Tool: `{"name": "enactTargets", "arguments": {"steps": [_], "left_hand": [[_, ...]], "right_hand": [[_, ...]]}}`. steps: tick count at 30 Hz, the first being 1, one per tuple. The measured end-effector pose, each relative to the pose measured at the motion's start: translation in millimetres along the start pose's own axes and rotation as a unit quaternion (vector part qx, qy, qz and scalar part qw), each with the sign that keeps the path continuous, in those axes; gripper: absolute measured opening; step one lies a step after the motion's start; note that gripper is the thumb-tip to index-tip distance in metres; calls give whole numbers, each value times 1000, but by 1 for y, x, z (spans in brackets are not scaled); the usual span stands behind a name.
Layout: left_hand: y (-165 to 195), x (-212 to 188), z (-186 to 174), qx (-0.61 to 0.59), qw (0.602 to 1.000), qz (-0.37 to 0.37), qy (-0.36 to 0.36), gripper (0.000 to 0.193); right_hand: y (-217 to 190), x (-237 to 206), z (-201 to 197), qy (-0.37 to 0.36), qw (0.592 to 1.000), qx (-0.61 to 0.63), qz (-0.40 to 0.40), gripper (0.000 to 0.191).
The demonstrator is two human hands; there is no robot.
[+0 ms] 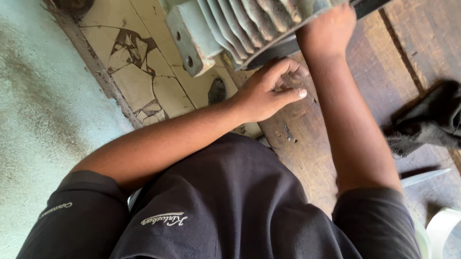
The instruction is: The person cuts strips of white insulating paper with scissors and fits them into the slots of an electric motor stator housing on the workbench, pressing each strip into place inside the motor bore one at a time.
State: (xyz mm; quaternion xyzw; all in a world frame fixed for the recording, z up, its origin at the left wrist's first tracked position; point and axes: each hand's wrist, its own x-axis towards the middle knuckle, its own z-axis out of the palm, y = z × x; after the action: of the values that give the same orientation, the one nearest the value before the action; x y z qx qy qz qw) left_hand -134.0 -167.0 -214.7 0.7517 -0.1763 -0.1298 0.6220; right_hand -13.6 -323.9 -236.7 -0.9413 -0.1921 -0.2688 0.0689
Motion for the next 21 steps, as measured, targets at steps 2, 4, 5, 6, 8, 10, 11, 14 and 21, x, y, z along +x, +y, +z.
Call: {"name": "enactTargets", "arguments": {"steps": [2, 4, 5, 6, 8, 10, 11, 14, 21], "left_hand": [[1, -1, -1, -3, 1000, 2, 6, 32], [2, -1, -4, -20, 1000, 17, 15, 32], [1, -1, -4, -18, 1000, 13, 15, 32], [1, -1, -5, -16, 1000, 9, 16, 32], [-1, -2, -4, -15, 1000, 11, 19, 32], [-2, -4, -3, -16, 999, 24, 24, 30], [-3, -5, -3, -9, 999, 27, 27, 30], [-6, -9, -2, 12, 999, 29, 39, 30], [-11, -20, 3, 28, 997, 53, 52, 30]], "right_hand": [[2, -9, -10, -27, 999, -31, 7, 33], [8, -14, -16, -38, 999, -35, 4, 32], [11, -16, -17, -34, 999, -24, -2, 31], [12, -17, -16, -31, 999, -13, -8, 30], [14, -20, -13, -25, 999, -32, -27, 28], [16, -21, -10, -19, 998, -43, -41, 22], [16, -21, -8, -16, 998, -43, -45, 19], [12, -17, -7, -7, 997, -55, -51, 12], [-5, -11, -25, 8, 995, -94, -30, 12]]}}
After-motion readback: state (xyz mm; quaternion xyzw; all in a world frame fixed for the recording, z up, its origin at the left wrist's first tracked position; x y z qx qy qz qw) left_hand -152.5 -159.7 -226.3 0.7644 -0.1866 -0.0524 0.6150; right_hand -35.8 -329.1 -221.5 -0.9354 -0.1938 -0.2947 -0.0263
